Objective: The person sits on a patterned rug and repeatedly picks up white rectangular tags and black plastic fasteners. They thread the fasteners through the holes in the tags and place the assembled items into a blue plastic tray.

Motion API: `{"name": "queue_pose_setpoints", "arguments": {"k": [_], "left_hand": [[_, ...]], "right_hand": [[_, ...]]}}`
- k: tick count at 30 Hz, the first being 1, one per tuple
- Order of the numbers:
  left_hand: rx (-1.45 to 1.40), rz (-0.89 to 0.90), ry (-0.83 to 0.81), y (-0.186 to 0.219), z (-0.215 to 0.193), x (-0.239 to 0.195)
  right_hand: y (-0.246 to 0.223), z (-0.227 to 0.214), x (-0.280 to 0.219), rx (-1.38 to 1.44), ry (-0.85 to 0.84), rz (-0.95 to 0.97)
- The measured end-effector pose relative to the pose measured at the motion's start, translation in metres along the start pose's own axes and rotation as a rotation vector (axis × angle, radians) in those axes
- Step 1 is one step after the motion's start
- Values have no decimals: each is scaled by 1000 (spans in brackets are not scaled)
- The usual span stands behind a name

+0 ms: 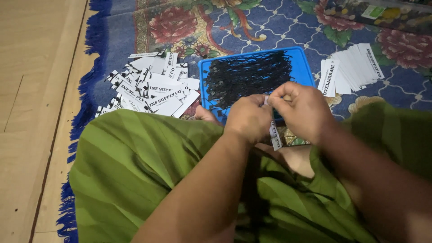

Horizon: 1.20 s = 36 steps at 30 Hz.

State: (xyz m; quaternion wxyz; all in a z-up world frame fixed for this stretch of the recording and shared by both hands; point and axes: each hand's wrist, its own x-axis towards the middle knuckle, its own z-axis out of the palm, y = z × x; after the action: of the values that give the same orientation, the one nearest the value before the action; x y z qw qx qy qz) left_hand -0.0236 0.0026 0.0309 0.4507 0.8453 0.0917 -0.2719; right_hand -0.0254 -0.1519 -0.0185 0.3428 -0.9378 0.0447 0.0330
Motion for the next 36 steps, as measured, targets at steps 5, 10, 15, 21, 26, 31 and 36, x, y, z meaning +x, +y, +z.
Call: {"name": "queue_pose_setpoints", "arguments": {"k": [5,10,15,21,26,31,36], "left_hand": [[-101,-7,-16,20,-6,-27],[-62,10,0,-8,3,16],[-141,12,-15,-8,11,18],[-581,-22,-43,-20,11,30],[-371,-32,-9,-17,4,33],[55,1,94,-25,5,45],[91,-112,117,-28,9,46]], "right_hand": [[5,4,3,97,55,-30],[-6,-3,-6,81,15,-34],[2,-1,0,9,56,-27],[-4,0,-3,220,43,-30],[-3,0,-1,647,-54,1],[-1,6,2,740,-95,-20],[3,11,-1,622,-162,-40]]}}
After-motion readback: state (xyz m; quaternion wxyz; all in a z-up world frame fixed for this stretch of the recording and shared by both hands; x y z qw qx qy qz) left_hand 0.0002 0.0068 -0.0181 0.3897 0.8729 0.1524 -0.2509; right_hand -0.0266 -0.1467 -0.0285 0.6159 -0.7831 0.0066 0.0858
